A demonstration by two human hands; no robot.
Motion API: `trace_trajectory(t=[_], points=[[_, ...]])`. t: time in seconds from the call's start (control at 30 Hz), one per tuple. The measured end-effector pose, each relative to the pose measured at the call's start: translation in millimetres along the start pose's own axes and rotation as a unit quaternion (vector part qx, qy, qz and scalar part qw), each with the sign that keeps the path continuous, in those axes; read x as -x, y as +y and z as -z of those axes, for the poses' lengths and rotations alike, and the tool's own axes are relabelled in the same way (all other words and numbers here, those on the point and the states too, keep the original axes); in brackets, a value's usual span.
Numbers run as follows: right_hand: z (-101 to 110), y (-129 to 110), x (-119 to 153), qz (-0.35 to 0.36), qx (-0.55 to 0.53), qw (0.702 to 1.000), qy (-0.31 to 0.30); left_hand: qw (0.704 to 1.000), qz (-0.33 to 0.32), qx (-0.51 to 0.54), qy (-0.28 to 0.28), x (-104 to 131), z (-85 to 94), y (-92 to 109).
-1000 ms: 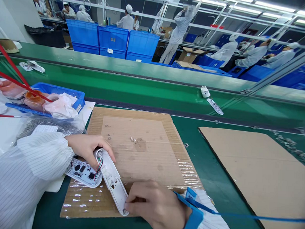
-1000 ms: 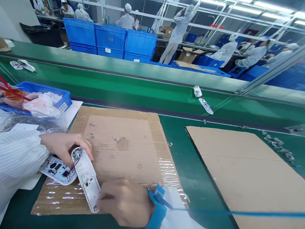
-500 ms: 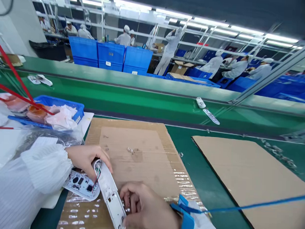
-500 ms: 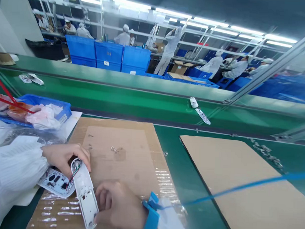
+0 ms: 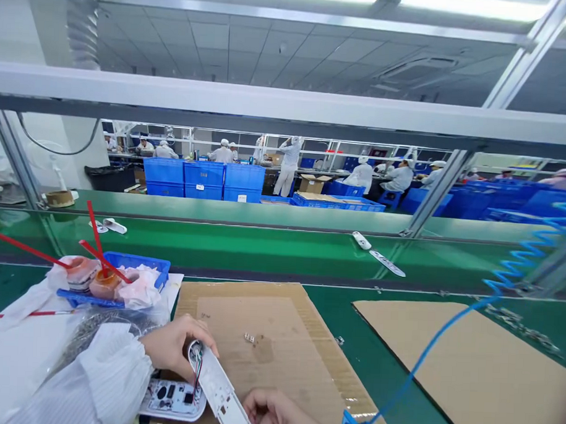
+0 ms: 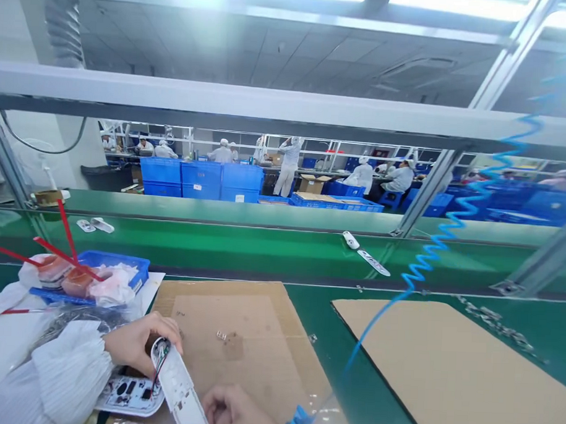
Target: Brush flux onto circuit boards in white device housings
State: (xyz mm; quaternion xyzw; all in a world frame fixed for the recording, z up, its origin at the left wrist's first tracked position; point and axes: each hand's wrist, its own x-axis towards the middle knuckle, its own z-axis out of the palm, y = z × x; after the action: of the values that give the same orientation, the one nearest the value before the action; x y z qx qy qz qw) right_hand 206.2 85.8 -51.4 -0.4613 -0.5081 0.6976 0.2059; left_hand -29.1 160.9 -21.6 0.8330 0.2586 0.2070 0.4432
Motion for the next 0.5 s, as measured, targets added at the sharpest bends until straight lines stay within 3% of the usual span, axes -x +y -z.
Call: trace_trajectory(t=[0.13, 0.27, 0.4, 0.5], points=[[-7.1, -11.4, 3.5, 0.005, -0.114, 0.994, 0.005, 0.998, 0.021, 0.008, 0.055, 4.3, 0.8, 2.3], [-7.4, -9.8, -3.1, -0.003, -0.136, 0.991, 0.001, 0.994, 0.043, 0.017, 0.098, 9.4, 0.7, 7.1], [-9.2, -15.0, -4.8, 0.068, -0.117, 0.991, 0.002, 0.984, 0.051, 0.031, 0.167, 17.7, 3.5, 11.7], [-13.7, -36.8, 3.5, 0.106, -0.135, 0.985, -0.007, 0.968, 0.062, 0.06, 0.236, 22.3, 6.5, 12.8]])
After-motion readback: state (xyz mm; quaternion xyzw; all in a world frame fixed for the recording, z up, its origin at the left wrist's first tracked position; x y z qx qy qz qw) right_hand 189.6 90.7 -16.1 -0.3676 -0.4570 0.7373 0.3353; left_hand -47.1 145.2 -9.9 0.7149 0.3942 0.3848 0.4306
